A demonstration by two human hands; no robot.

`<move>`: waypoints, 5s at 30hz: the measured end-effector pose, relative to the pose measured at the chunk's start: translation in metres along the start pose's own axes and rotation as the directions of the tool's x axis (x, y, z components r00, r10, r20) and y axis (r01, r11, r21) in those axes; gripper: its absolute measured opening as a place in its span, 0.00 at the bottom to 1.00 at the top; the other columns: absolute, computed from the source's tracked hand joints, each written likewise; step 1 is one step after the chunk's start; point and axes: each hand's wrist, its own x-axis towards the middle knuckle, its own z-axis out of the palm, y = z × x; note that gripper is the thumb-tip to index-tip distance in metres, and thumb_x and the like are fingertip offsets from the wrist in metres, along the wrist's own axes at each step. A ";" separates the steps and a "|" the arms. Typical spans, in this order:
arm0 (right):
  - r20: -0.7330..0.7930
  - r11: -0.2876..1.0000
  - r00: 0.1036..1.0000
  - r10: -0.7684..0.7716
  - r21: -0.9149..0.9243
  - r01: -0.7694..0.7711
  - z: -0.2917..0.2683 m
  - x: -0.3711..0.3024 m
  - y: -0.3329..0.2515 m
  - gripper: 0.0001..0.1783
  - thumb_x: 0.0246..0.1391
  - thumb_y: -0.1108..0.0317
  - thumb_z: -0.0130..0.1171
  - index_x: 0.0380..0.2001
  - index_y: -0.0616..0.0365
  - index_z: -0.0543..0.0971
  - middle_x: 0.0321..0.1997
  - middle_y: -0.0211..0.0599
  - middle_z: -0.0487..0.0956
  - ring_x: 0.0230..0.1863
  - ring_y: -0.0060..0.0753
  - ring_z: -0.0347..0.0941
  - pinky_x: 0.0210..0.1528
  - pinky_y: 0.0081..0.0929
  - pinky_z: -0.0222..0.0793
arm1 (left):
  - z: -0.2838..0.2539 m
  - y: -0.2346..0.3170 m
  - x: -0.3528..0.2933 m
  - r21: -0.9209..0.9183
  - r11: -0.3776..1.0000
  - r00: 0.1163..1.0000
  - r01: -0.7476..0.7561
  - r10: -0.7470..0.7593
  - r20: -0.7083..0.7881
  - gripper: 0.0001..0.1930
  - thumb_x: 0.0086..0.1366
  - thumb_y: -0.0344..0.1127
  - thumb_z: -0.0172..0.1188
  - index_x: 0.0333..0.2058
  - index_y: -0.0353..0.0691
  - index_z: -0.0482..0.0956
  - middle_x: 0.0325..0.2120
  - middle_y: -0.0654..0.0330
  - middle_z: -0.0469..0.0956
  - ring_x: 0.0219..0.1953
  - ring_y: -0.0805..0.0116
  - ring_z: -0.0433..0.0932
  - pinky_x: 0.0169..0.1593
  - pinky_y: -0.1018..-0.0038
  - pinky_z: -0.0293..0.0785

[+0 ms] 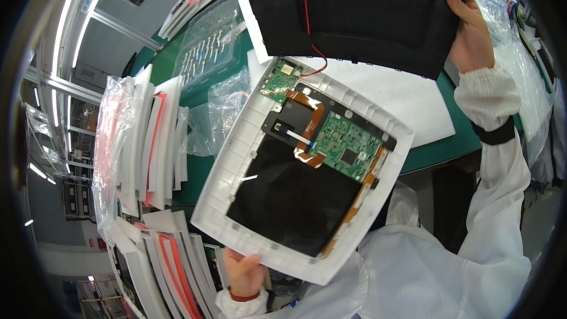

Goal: Assembling, inspecting, and packaging electronic display components at a factory workstation.

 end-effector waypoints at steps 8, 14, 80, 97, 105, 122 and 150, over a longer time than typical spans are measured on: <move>-0.253 0.984 0.953 -0.166 -0.102 0.145 0.005 -0.034 -0.024 0.19 0.50 0.63 0.61 0.44 0.56 0.69 0.46 0.36 0.74 0.49 0.32 0.70 0.54 0.29 0.64 | 0.019 0.083 0.025 0.159 0.966 0.978 -0.202 0.190 0.086 0.23 0.55 0.28 0.58 0.49 0.29 0.64 0.42 0.52 0.74 0.41 0.64 0.76 0.48 0.71 0.72; -0.233 0.977 0.956 -0.179 -0.158 0.145 0.011 -0.064 -0.048 0.22 0.56 0.61 0.55 0.50 0.61 0.67 0.52 0.38 0.70 0.53 0.34 0.66 0.57 0.30 0.61 | 0.040 0.119 0.053 0.290 0.932 0.969 -0.218 0.172 0.178 0.19 0.61 0.27 0.49 0.50 0.27 0.64 0.42 0.51 0.74 0.40 0.67 0.77 0.47 0.74 0.72; -0.122 0.919 0.946 0.301 0.303 -0.253 0.078 -0.168 0.061 0.29 0.41 0.67 0.54 0.50 0.60 0.65 0.49 0.36 0.72 0.50 0.34 0.69 0.53 0.33 0.65 | 0.130 -0.070 0.019 0.072 0.982 0.926 -0.172 0.137 0.353 0.24 0.51 0.16 0.59 0.48 0.31 0.64 0.43 0.53 0.70 0.47 0.63 0.71 0.53 0.70 0.67; -0.125 0.763 0.756 0.643 0.189 -0.618 -0.004 -0.098 0.012 0.08 0.37 0.76 0.41 0.22 0.63 0.71 0.21 0.32 0.72 0.16 0.24 0.69 0.21 0.21 0.72 | 0.090 -0.011 0.056 0.438 -0.021 0.427 -0.899 0.194 0.883 0.14 0.41 0.30 0.68 0.28 0.37 0.75 0.26 0.59 0.72 0.30 0.60 0.71 0.35 0.69 0.66; -0.119 0.762 0.754 0.646 0.033 -0.647 -0.027 -0.081 0.024 0.11 0.30 0.75 0.42 0.22 0.64 0.72 0.22 0.37 0.75 0.17 0.29 0.72 0.19 0.23 0.74 | 0.081 -0.028 0.053 0.478 0.160 0.502 -0.864 0.357 0.788 0.10 0.49 0.23 0.62 0.32 0.35 0.72 0.28 0.56 0.69 0.30 0.63 0.69 0.34 0.73 0.67; -0.462 0.614 0.621 0.633 -0.188 -0.766 -0.019 -0.079 0.026 0.12 0.46 0.62 0.47 0.34 0.53 0.69 0.20 0.25 0.66 0.17 0.17 0.61 0.19 0.18 0.61 | 0.024 -0.033 0.055 0.149 0.781 0.793 -0.607 0.580 0.186 0.27 0.59 0.38 0.60 0.52 0.36 0.59 0.44 0.59 0.68 0.42 0.71 0.70 0.44 0.74 0.72; -0.098 -0.058 0.962 0.256 -0.995 -0.086 -0.037 -0.054 0.038 0.16 0.51 0.73 0.51 0.45 0.66 0.73 0.30 0.39 0.75 0.32 0.28 0.70 0.37 0.23 0.66 | 0.007 -0.071 0.049 0.192 0.743 0.760 -0.641 0.650 0.022 0.32 0.58 0.32 0.61 0.57 0.38 0.54 0.50 0.56 0.65 0.47 0.66 0.69 0.47 0.71 0.71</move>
